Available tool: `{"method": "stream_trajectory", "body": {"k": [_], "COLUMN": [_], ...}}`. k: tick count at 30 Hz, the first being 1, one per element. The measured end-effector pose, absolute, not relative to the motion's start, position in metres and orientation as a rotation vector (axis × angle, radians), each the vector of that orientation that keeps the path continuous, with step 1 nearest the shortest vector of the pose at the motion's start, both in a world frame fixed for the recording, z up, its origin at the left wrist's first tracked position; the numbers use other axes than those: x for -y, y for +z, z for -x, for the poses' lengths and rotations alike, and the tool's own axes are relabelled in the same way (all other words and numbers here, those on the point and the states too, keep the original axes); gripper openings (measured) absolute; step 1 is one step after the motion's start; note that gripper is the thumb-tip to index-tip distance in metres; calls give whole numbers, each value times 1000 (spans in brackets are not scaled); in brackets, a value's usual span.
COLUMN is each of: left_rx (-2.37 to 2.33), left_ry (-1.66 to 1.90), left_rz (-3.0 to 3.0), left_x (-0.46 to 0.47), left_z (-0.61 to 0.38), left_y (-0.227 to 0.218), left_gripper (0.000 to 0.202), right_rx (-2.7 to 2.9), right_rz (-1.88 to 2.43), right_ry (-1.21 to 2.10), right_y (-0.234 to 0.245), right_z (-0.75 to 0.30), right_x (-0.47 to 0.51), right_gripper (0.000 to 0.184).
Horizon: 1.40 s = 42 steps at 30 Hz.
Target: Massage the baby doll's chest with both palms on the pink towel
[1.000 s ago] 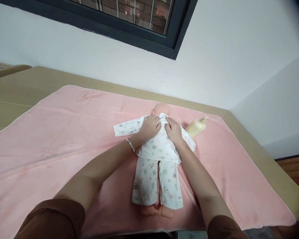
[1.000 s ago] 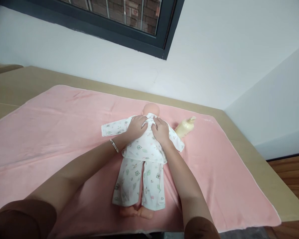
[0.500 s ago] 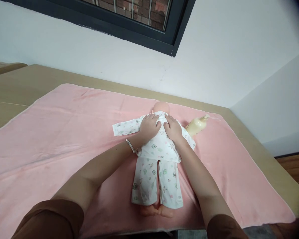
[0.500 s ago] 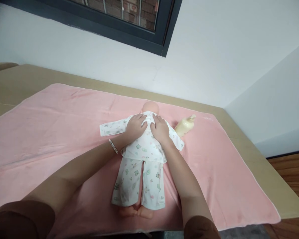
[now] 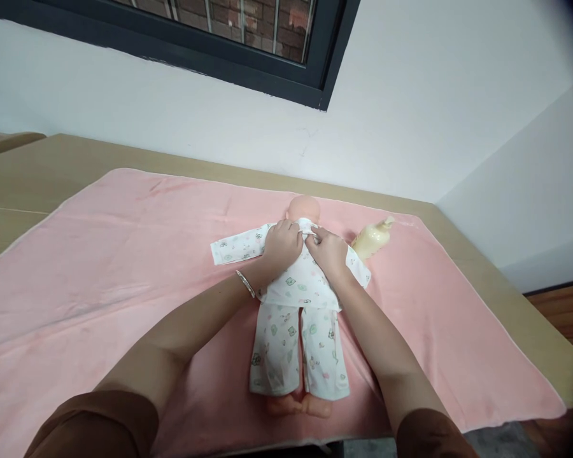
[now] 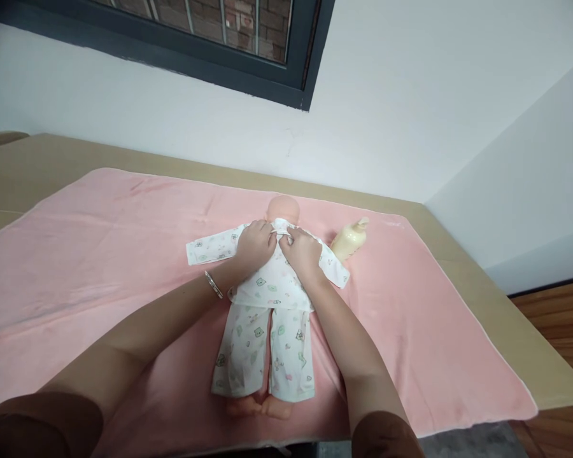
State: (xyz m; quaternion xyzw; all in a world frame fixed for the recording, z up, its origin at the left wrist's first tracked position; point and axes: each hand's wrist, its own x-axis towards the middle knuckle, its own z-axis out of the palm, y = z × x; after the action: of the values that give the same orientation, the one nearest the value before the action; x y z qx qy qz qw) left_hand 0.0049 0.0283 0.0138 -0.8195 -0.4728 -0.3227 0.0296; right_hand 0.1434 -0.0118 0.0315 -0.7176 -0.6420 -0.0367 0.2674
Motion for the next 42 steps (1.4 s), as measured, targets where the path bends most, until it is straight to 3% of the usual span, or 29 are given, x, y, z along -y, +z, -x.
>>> {"method": "stream_trajectory", "body": {"k": [9,16,22,42], "left_rx": [1333,1379,1443,1521], "left_ry": [-1103,-1106,-1143,-1273], "left_rz": [2706,2643,2494,2588], "left_x": [-43,-42,-37,-43], "left_z": [0,0,-3,-4], "left_y": [3,6,4,-2], "left_gripper": [37,18,7,34], "right_rx": [1920,1797,1631,1759], "right_rz": [1726,1630,1827,1803], "right_ry": [-8,-65,-89,-28], "right_y": [18,14,23,25], "right_z": [-160,-156,-144,-150], "right_x": [-7,-1,9,3], "right_gripper": [52,39,33,45]}}
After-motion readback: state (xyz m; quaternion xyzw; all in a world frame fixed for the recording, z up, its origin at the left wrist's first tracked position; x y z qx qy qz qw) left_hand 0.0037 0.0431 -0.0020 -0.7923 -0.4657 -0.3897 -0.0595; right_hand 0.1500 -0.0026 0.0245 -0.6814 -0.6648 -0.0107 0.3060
